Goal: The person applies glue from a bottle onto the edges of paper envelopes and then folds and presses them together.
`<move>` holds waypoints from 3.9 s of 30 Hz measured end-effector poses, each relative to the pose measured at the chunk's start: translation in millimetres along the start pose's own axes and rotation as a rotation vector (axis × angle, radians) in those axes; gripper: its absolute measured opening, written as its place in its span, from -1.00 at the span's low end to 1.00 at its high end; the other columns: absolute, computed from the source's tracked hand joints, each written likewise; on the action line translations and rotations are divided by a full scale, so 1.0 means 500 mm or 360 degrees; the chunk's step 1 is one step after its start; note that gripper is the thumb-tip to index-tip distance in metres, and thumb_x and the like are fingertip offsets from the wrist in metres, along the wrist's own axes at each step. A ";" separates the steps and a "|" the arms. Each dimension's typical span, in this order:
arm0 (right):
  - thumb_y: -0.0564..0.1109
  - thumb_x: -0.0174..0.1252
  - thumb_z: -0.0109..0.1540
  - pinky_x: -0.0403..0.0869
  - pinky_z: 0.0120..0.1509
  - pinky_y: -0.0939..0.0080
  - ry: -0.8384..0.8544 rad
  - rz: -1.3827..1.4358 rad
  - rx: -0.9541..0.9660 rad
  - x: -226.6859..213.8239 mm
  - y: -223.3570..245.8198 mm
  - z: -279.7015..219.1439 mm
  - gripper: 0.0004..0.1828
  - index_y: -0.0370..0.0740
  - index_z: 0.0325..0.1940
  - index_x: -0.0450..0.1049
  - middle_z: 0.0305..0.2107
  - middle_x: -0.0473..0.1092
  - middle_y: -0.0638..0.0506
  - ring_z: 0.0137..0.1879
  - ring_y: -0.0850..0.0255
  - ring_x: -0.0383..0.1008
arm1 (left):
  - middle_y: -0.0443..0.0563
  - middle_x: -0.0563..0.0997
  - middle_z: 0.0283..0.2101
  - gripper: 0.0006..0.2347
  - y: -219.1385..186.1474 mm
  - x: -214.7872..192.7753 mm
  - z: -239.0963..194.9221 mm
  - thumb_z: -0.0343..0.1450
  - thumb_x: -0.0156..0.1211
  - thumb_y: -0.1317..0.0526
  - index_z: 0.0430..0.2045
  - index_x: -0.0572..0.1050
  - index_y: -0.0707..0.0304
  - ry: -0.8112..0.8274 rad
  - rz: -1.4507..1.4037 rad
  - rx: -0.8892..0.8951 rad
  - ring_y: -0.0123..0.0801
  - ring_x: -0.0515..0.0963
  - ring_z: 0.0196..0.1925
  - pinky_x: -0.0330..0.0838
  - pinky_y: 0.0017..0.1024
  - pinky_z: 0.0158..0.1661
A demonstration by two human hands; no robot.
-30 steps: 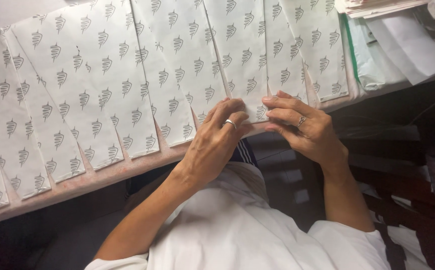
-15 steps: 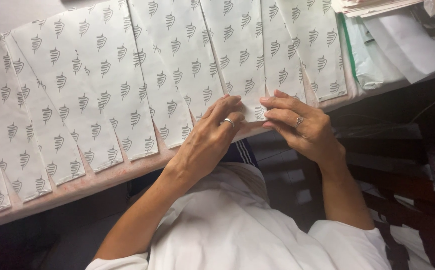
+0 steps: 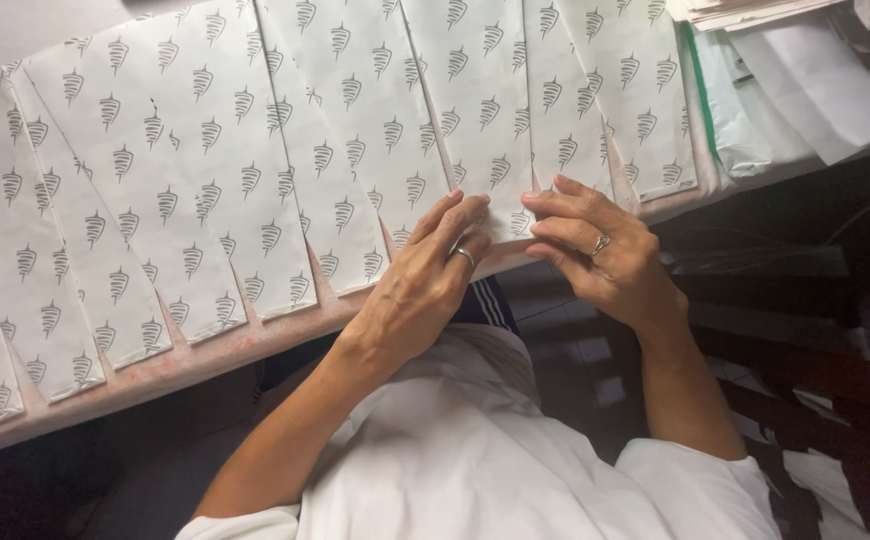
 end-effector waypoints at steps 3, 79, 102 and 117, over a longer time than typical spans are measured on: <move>-0.32 0.40 0.15 0.51 0.37 -0.17 -0.0007 0.0001 -0.0024 0.001 -0.002 -0.004 -0.81 -0.26 -0.16 0.62 -0.09 0.59 -0.18 0.05 -0.04 0.61 | 0.31 0.62 -0.44 -0.97 -0.007 0.015 -0.003 0.33 0.28 0.54 -0.45 0.62 0.65 0.0011 0.0041 -0.0021 0.06 0.60 0.14 0.43 0.03 0.24; -0.39 0.38 0.12 0.46 0.38 -0.14 0.0217 0.0095 0.0074 0.095 0.072 0.060 -0.73 -0.30 -0.11 0.61 -0.06 0.54 -0.16 0.08 -0.07 0.60 | 0.25 0.59 -0.17 -0.75 0.028 -0.083 -0.098 0.25 0.34 0.55 -0.21 0.56 0.51 -0.0032 -0.0077 -0.0462 0.02 0.58 0.19 0.35 -0.04 0.27; -0.44 0.30 0.18 0.49 0.36 -0.18 0.0068 0.0039 -0.0155 0.097 0.069 0.043 -0.85 -0.31 -0.22 0.61 -0.07 0.59 -0.18 0.06 -0.08 0.61 | 0.37 0.65 -0.21 -0.91 0.007 -0.057 -0.106 0.28 0.30 0.56 -0.44 0.61 0.49 -0.0205 0.0021 -0.0397 0.04 0.66 0.08 0.38 0.04 0.25; -0.34 0.44 0.15 0.41 0.46 -0.12 0.0052 0.0138 0.0212 0.105 0.081 0.040 -0.87 -0.35 -0.38 0.57 -0.19 0.57 -0.16 0.00 -0.02 0.63 | 0.23 0.55 -0.28 -0.93 -0.008 -0.033 -0.095 0.29 0.31 0.49 -0.59 0.53 0.51 -0.0294 -0.0105 -0.0827 -0.04 0.58 0.09 0.30 0.01 0.26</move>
Point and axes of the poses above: each hand's wrist, its own z-axis towards the middle knuckle, its own x-axis out of the palm, y = z × x, the point moved 1 cm from there along z, towards the middle knuckle
